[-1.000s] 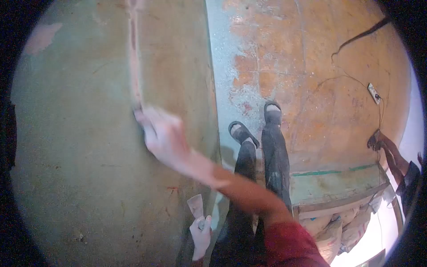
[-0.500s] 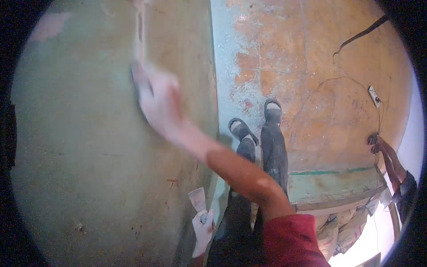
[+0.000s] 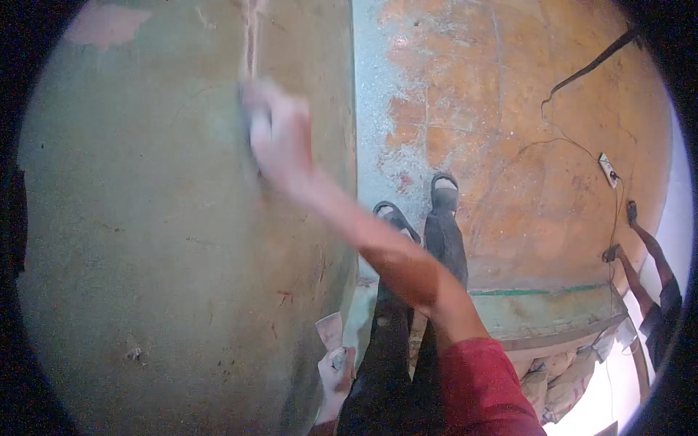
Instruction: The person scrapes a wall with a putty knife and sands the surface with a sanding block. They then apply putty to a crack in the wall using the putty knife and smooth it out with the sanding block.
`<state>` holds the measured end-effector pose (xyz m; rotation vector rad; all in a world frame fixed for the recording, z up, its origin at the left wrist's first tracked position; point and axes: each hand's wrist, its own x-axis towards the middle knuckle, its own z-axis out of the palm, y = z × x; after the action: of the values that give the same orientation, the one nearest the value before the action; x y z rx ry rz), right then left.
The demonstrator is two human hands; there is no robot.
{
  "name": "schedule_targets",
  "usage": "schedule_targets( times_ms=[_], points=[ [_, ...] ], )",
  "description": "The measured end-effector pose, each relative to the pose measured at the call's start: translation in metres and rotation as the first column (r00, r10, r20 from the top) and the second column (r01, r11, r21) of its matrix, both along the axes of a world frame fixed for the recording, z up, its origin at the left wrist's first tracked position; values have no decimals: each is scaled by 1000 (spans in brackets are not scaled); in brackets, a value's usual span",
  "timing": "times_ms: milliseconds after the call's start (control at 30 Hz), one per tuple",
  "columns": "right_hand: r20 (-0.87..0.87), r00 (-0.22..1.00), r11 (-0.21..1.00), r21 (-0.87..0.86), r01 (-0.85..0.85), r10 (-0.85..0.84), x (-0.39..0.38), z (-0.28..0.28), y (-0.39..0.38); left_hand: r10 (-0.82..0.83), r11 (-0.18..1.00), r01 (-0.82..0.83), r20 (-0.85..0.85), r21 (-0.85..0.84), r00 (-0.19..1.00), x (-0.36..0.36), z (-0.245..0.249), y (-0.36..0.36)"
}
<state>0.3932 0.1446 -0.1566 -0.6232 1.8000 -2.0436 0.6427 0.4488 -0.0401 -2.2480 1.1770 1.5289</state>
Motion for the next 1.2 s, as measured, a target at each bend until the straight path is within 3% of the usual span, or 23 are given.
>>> schedule_targets(
  times_ms=[100,233,300,333,433,467,533,633,767,833,867,933,1033,1067,1133,1200],
  points=[
    [73,996,987,150,-58,47,-27,5,-22,103,994,-104,-25,-27,994,-1,-3,1],
    [72,990,988,92,-127,121,17,7,32,127,992,-127,-19,-8,992,-3,-5,1],
    [110,979,983,35,-179,174,4,6,23,28,1000,-28,3,13,1000,3,-1,3],
    [100,990,994,35,-100,97,-14,4,-1,28,1000,-28,4,13,1000,3,-2,3],
    [150,987,993,92,-79,64,-29,9,-23,-7,1000,7,24,4,1000,-3,2,-2],
    [140,988,993,91,-80,67,-19,7,-9,34,999,-34,2,-25,999,-6,0,-2],
    [-153,986,997,-19,-76,72,7,7,24,72,995,-74,-35,-67,997,-11,-5,-5],
    [-14,999,995,89,-46,48,-35,-8,-31,96,995,-96,4,-6,995,-1,-4,4],
    [125,989,987,126,-95,80,2,11,16,113,993,-113,-18,-20,993,1,-6,3],
    [201,945,940,176,-292,256,31,14,55,152,987,-154,-49,-38,987,1,-10,2],
    [211,945,942,172,-287,249,24,13,44,106,993,-107,-30,-48,994,2,-6,2],
    [-2,993,992,49,-121,121,-6,0,7,62,997,-63,-13,-55,998,7,-13,5],
    [106,992,990,119,-81,68,-13,1,-7,44,995,-45,-15,-85,999,19,-16,13],
    [99,993,989,122,-78,66,-2,4,12,112,990,-114,-28,-80,993,15,-17,12],
    [249,932,933,181,-312,264,36,16,58,179,979,-182,-44,-88,983,12,-17,8],
    [208,945,943,167,-288,252,31,14,53,139,989,-139,2,-59,990,17,-13,14]
  ],
)
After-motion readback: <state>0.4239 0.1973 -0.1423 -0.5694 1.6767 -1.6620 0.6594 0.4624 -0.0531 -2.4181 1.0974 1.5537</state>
